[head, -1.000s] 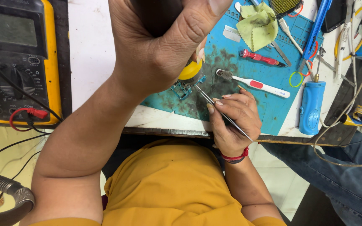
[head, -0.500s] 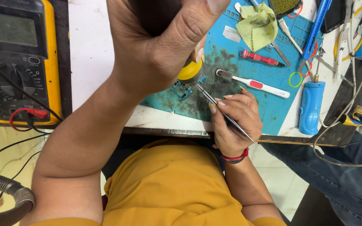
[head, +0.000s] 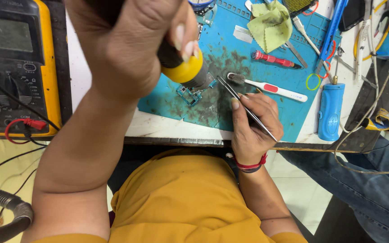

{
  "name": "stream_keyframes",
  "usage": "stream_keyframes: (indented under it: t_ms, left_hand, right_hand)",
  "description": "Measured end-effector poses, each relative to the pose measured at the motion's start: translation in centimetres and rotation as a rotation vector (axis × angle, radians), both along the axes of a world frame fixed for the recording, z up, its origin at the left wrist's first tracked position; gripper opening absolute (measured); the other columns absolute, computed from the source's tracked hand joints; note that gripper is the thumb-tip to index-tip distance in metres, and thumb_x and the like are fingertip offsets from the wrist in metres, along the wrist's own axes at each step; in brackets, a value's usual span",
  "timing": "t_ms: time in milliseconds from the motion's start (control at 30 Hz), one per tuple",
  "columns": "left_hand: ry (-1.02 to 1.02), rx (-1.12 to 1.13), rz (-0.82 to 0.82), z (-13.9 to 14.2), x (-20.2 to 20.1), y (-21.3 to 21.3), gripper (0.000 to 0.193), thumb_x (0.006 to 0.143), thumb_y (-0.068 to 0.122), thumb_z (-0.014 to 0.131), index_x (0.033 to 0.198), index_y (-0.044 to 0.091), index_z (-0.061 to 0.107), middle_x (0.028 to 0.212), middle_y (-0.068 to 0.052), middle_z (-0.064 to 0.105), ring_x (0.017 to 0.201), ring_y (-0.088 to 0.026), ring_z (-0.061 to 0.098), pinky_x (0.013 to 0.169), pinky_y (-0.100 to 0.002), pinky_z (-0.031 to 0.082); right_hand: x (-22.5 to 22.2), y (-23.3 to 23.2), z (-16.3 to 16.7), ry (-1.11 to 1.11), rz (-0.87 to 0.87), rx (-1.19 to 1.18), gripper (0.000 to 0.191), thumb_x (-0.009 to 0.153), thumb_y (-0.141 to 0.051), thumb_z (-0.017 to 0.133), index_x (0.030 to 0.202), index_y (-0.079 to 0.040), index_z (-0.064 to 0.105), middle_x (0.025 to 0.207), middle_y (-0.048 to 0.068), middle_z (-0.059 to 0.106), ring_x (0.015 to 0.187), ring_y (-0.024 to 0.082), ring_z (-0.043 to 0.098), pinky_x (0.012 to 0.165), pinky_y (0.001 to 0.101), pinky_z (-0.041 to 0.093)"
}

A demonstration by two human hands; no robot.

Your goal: The person solders a small circuit board on a repair bench, holding the board with tweezers while applying a soldering iron to its contacts. They then clean the board with a brush and eraser-like tool, reposition it, and use a hot air gun on the board while continuing to work on it with tweezers.

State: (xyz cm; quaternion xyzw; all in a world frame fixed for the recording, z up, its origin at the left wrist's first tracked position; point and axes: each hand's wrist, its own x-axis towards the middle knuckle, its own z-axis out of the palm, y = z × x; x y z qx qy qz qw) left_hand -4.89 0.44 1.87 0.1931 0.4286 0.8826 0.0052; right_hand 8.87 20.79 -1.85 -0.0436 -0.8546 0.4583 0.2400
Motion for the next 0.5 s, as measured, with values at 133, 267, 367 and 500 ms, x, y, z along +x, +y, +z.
stream_keyframes:
  t_ms: [133, 267, 367, 500]
  left_hand:
    - [0.041, 0.062, 0.000, -0.4, -0.1, -0.4, 0.032, 0.126, 0.018, 0.058, 0.104, -0.004, 0.054, 0.079, -0.021, 0.054, 0.065, -0.033, 0.060, 0.058, -0.039, 0.049]
    - [0.073, 0.122, 0.069, 0.0, 1.6, -1.3, 0.042, 0.118, 0.039, 0.053, 0.103, 0.000, 0.049, 0.078, -0.020, 0.050, 0.062, -0.032, 0.054, 0.058, -0.041, 0.049]
    - [0.067, 0.137, 0.149, 0.6, 6.2, -3.3, 0.048, 0.113, 0.049, 0.050, 0.100, 0.003, 0.046, 0.078, -0.017, 0.051, 0.062, -0.030, 0.052, 0.060, -0.041, 0.049]
    - [0.037, 0.131, 0.420, 0.1, 13.2, -6.4, 0.048, 0.113, 0.050, 0.051, 0.102, 0.003, 0.048, 0.079, -0.016, 0.053, 0.061, -0.028, 0.053, 0.059, -0.039, 0.049]
  right_hand:
    - [0.2, 0.1, -0.1, 0.012, -0.006, 0.000, 0.020, 0.094, 0.009, 0.080, 0.110, 0.003, 0.071, 0.106, 0.012, 0.073, 0.102, 0.023, 0.066, 0.095, 0.0320, 0.052]
    - [0.8, 0.4, -0.1, 0.033, -0.018, -0.124, 0.020, 0.095, 0.008, 0.078, 0.112, 0.003, 0.069, 0.113, 0.013, 0.071, 0.108, 0.023, 0.065, 0.094, 0.0304, 0.052]
    - [1.2, 0.6, -0.2, 0.079, -0.008, -0.132, 0.019, 0.097, 0.008, 0.077, 0.114, 0.004, 0.068, 0.114, 0.013, 0.072, 0.106, 0.021, 0.065, 0.098, 0.0307, 0.051]
    - [1.6, 0.6, -0.4, 0.107, -0.003, -0.246, 0.019, 0.097, 0.006, 0.076, 0.114, 0.004, 0.068, 0.116, 0.014, 0.070, 0.110, 0.021, 0.065, 0.097, 0.0302, 0.052]
